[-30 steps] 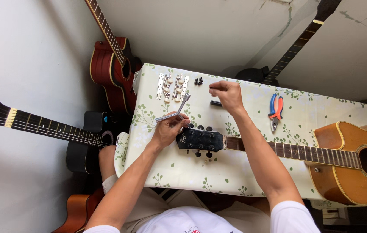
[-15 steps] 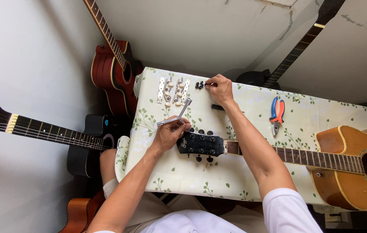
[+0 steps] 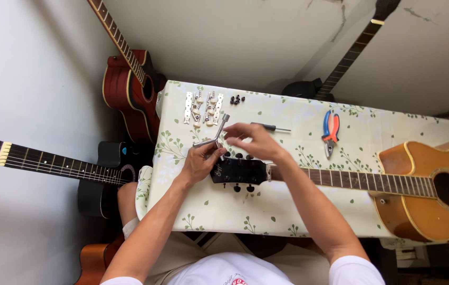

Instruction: The person uses a T-handle wrench to tighten screws on a detached guitar headstock. They then install tuning pegs into the headstock holes and tighten them by hand.

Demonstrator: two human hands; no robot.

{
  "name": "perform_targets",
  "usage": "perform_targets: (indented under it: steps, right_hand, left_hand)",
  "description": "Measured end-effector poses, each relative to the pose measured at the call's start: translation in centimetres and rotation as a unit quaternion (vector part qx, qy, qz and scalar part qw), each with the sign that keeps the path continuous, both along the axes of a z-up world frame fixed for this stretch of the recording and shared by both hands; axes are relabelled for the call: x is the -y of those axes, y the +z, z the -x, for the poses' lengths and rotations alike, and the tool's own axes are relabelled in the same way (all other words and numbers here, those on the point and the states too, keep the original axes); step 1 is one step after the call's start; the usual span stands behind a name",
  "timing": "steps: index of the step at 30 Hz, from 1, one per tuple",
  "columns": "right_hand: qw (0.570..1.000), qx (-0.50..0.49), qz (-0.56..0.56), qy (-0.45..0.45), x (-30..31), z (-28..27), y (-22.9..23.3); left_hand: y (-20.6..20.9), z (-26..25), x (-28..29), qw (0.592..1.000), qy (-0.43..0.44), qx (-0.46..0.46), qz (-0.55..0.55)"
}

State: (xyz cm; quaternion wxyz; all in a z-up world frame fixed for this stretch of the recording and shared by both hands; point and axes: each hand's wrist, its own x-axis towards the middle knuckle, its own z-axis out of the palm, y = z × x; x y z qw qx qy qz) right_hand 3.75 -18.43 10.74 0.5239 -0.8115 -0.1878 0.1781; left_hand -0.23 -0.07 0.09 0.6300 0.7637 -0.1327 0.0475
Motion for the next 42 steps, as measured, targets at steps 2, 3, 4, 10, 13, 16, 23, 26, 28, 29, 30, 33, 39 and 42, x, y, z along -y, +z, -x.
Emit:
perform_targets:
  steps: [2,3,4,10,13,16,23,26,28,29,30,33,39,42]
  right_hand:
    - [1.0,0.019,-0.017,-0.016,-0.7,1.3,-1.7]
    - [0.998,0.037,-0.031,-0.026,-1.0,1.9,-2.5]
    - [0.998,0.041,-0.033,-0.035,-1.0,1.8,-3.1]
    - [0.98,-0.038,-0.177,-0.082,-1.5,2.3,-4.6]
    - [0.991,0.035,-0.109,-0.07,-1.4,2.6,-5.8]
    - [0.986,0.055,-0.129,-0.088,-1.2,2.6,-6.8]
    - [0.916,0.037,-0.337,-0.213,2.5,2.1,-3.5]
    - [0.929,0.063,-0.277,-0.236,7.6,0.7,-3.4]
    - [0.948,0.08,-0.2,-0.233,11.4,0.6,-3.5]
    - [0.963,0.128,0.004,-0.238,13.3,0.8,-3.6]
    - [0.935,0.171,0.208,-0.233,15.1,1.0,-3.8]
    - [0.86,0.043,0.47,-0.194,17.5,1.3,-5.5]
    - [0.83,0.003,0.532,-0.168,19.6,0.3,-9.0]
    - [0.838,-0.019,0.523,-0.151,18.2,0.6,-7.2]
  left_hand:
    - [-0.7,-0.2,0.0,1.0,-0.005,0.017,-0.001]
    - [-1.0,-0.4,0.1,0.999,-0.006,0.034,0.001]
    - [-1.0,-0.4,0.3,0.999,-0.014,0.037,-0.002]
    - [-1.4,-0.1,0.4,0.997,-0.029,0.055,0.039]
    - [-2.1,-0.1,0.4,0.996,-0.023,0.081,0.014]
    - [-2.5,-0.2,0.7,0.993,-0.029,0.114,-0.008]
    - [2.0,1.0,0.9,0.989,-0.053,0.108,-0.091]
    - [1.8,0.9,0.9,0.986,-0.042,0.114,-0.115]
    - [1.6,0.8,0.9,0.987,-0.039,0.111,-0.114]
    - [1.5,0.8,0.8,0.988,-0.041,0.099,-0.115]
    - [1.3,0.8,0.8,0.988,-0.042,0.087,-0.117]
    - [1.6,0.8,0.8,0.991,-0.049,0.071,-0.106]
    - [0.9,0.6,0.7,0.995,-0.055,0.062,-0.056]
    - [1.0,0.7,0.9,0.996,-0.055,0.065,-0.036]
